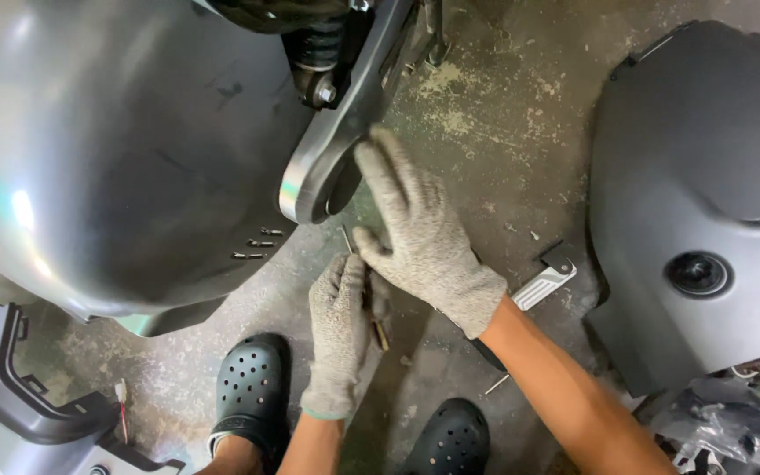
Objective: The person sits on the workshop floor next to a scooter with its body panels removed and uses a screwdriver to unscrew fasteners from the scooter frame and panel mounts. They pick up dropped screws, reposition the screwdriver on different fasteners, and handle a bracket and socket wrench while loosening bolts.
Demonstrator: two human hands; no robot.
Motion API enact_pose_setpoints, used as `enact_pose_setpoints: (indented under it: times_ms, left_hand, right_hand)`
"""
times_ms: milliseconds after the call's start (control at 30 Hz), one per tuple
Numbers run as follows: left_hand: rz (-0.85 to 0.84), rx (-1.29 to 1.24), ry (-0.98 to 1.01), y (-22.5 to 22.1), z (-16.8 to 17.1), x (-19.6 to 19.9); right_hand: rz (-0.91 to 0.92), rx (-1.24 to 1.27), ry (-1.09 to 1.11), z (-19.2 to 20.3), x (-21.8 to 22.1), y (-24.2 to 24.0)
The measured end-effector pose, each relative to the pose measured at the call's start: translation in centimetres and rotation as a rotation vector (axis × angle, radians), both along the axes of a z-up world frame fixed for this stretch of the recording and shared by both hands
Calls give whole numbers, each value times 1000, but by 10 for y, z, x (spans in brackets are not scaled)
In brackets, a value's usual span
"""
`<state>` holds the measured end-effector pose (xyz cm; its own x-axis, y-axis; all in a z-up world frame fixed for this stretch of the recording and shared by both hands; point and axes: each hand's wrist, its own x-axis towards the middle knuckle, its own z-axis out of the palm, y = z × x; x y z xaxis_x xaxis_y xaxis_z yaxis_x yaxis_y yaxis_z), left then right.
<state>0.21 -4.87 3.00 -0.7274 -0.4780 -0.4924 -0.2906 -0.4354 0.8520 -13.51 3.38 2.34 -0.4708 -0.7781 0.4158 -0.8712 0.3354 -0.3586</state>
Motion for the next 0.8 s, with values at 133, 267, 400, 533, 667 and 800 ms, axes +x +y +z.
enact_pose_setpoints:
  times_ms: [133,267,400,533,667,800]
  left_hand:
    - [144,52,111,10,9,-6]
    - [177,-5,92,8,18,-12]
    - [166,-20,40,9,23,-18]
    - [199,-19,105,14,19,-20]
    - [301,14,145,21,20,-27]
    - [348,-30,126,21,23,-28]
  right_hand:
    - [-81,-64,-79,4,-1,20]
    - [-135,-139,-228,29,3,33]
    - [-135,-165,-268,25,5,36]
    - [-120,-163,-324,21,9,38]
    - [-95,-187,-321,19,11,39]
    - [-78,-186,-326,17,10,40]
